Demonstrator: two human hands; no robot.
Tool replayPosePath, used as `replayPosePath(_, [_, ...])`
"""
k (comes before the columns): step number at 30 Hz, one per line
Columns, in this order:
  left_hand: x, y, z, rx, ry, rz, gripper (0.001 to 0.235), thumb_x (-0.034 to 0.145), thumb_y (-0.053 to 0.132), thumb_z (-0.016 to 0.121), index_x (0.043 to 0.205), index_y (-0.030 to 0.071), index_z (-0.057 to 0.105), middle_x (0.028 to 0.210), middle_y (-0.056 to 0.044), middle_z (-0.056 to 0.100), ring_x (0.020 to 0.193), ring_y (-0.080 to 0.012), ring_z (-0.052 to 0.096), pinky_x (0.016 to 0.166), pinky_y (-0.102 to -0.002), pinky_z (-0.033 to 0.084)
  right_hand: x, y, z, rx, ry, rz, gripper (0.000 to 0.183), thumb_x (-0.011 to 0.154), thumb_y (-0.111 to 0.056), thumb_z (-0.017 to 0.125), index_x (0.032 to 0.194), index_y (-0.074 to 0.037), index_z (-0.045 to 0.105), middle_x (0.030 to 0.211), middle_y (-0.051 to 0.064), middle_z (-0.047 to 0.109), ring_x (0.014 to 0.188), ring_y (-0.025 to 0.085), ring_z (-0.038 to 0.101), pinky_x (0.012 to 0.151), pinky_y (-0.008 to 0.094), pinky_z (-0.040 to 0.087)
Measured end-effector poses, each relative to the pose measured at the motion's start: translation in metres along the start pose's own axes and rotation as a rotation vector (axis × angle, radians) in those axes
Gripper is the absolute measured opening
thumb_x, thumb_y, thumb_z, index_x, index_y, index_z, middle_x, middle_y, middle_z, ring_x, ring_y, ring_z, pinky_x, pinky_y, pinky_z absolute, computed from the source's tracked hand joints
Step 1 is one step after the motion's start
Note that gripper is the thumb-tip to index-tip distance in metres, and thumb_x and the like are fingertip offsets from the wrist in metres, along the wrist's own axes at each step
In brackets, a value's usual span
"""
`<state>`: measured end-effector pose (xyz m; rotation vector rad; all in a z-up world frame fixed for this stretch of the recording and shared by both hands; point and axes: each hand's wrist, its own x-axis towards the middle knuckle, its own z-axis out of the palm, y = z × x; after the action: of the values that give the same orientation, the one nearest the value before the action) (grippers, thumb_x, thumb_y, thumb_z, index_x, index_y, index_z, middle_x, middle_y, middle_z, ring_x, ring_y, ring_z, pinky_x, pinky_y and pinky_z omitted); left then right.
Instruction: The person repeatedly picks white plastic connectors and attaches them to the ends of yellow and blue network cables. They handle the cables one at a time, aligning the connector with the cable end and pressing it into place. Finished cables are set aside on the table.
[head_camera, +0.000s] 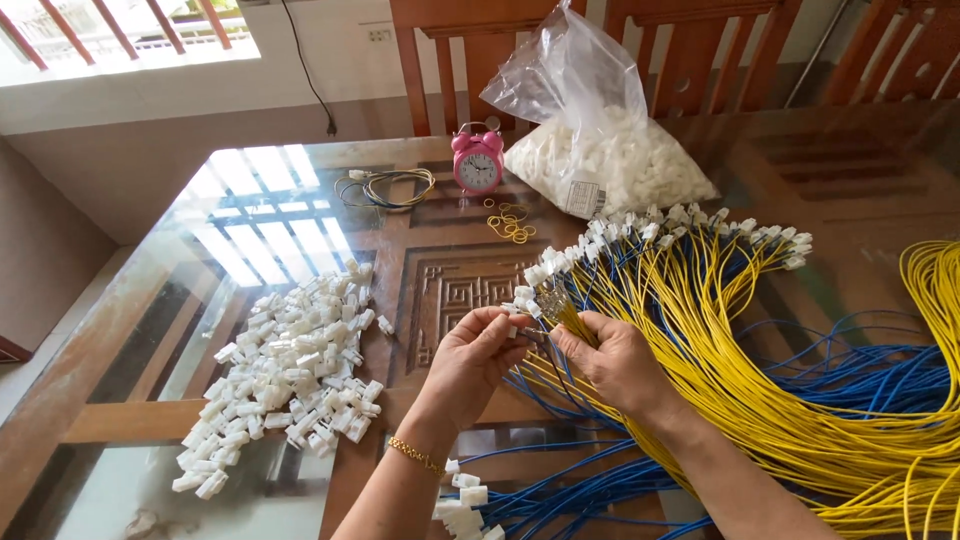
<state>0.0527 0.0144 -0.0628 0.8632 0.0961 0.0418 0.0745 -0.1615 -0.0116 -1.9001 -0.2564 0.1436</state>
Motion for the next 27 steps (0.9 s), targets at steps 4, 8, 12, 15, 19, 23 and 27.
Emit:
replayPosePath(4, [0.000, -0.005, -0.005, -0.106, 0.021, 0.010, 0.021, 0.093, 0.011, 0.062, 0.112, 0.001, 0.060, 0.106, -0.017, 0.071, 0.087, -0.0260, 0.071, 0.075, -0.029, 0.062, 0.000, 0.001, 0.001, 0.000, -0.025, -0.009, 0.016, 0.087, -0.017, 0.070, 0.079, -0.004, 0.073, 0.052, 0.010, 0.063, 0.049, 0.013, 0.055, 0.047, 0.027, 0.048])
replayPosePath(8, [-0.002, -0.005, -0.002, -0.185, 0.042, -0.004, 0.026, 0.091, 0.004, 0.062, 0.117, -0.003, 0.061, 0.103, -0.019, 0.070, 0.092, -0.0309, 0.071, 0.082, -0.035, 0.062, -0.005, -0.011, 0.000, -0.002, -0.023, 0.006, 0.016, 0.088, -0.017, 0.070, 0.081, -0.003, 0.074, 0.055, 0.012, 0.065, 0.050, 0.015, 0.056, 0.050, 0.028, 0.050])
replayPosePath(12, [-0.005, -0.004, 0.001, -0.190, 0.029, -0.018, 0.029, 0.090, 0.001, 0.062, 0.119, -0.003, 0.062, 0.103, -0.020, 0.069, 0.092, -0.0320, 0.071, 0.082, -0.036, 0.062, -0.005, -0.015, 0.000, -0.002, -0.012, -0.008, 0.016, 0.088, -0.017, 0.070, 0.080, -0.003, 0.073, 0.054, 0.010, 0.064, 0.051, 0.013, 0.056, 0.049, 0.026, 0.049])
replayPosePath(15, [-0.004, -0.006, 0.002, -0.192, 0.024, -0.025, 0.030, 0.089, 0.000, 0.063, 0.119, -0.003, 0.063, 0.104, -0.020, 0.069, 0.092, -0.0331, 0.071, 0.082, -0.039, 0.061, -0.006, -0.011, -0.001, -0.009, 0.001, -0.014, 0.014, 0.087, -0.013, 0.070, 0.081, -0.001, 0.072, 0.055, 0.012, 0.065, 0.053, 0.015, 0.055, 0.051, 0.029, 0.051])
replayPosePath(19, [-0.003, -0.009, -0.001, -0.187, 0.025, -0.021, 0.029, 0.088, -0.002, 0.064, 0.117, -0.003, 0.063, 0.104, -0.021, 0.069, 0.092, -0.0342, 0.070, 0.082, -0.042, 0.061, -0.004, -0.009, -0.001, -0.064, 0.033, -0.042, 0.015, 0.085, -0.015, 0.072, 0.075, -0.004, 0.070, 0.050, 0.008, 0.060, 0.048, 0.014, 0.052, 0.048, 0.028, 0.046])
replayPosePath(23, [-0.001, -0.009, -0.002, -0.186, 0.031, -0.022, 0.028, 0.088, -0.002, 0.064, 0.116, -0.002, 0.064, 0.104, -0.020, 0.069, 0.089, -0.0338, 0.071, 0.080, -0.041, 0.062, -0.005, -0.011, -0.001, -0.074, 0.036, -0.064, 0.017, 0.084, -0.015, 0.073, 0.072, -0.003, 0.069, 0.049, 0.008, 0.059, 0.048, 0.014, 0.051, 0.047, 0.028, 0.046])
replayPosePath(27, [-0.003, -0.008, 0.002, -0.192, 0.029, -0.026, 0.029, 0.088, -0.002, 0.064, 0.116, -0.003, 0.064, 0.105, -0.020, 0.069, 0.088, -0.0339, 0.071, 0.079, -0.041, 0.062, -0.004, -0.008, -0.001, -0.117, 0.041, -0.073, 0.017, 0.082, -0.015, 0.073, 0.070, -0.004, 0.068, 0.047, 0.008, 0.059, 0.046, 0.014, 0.051, 0.047, 0.028, 0.046])
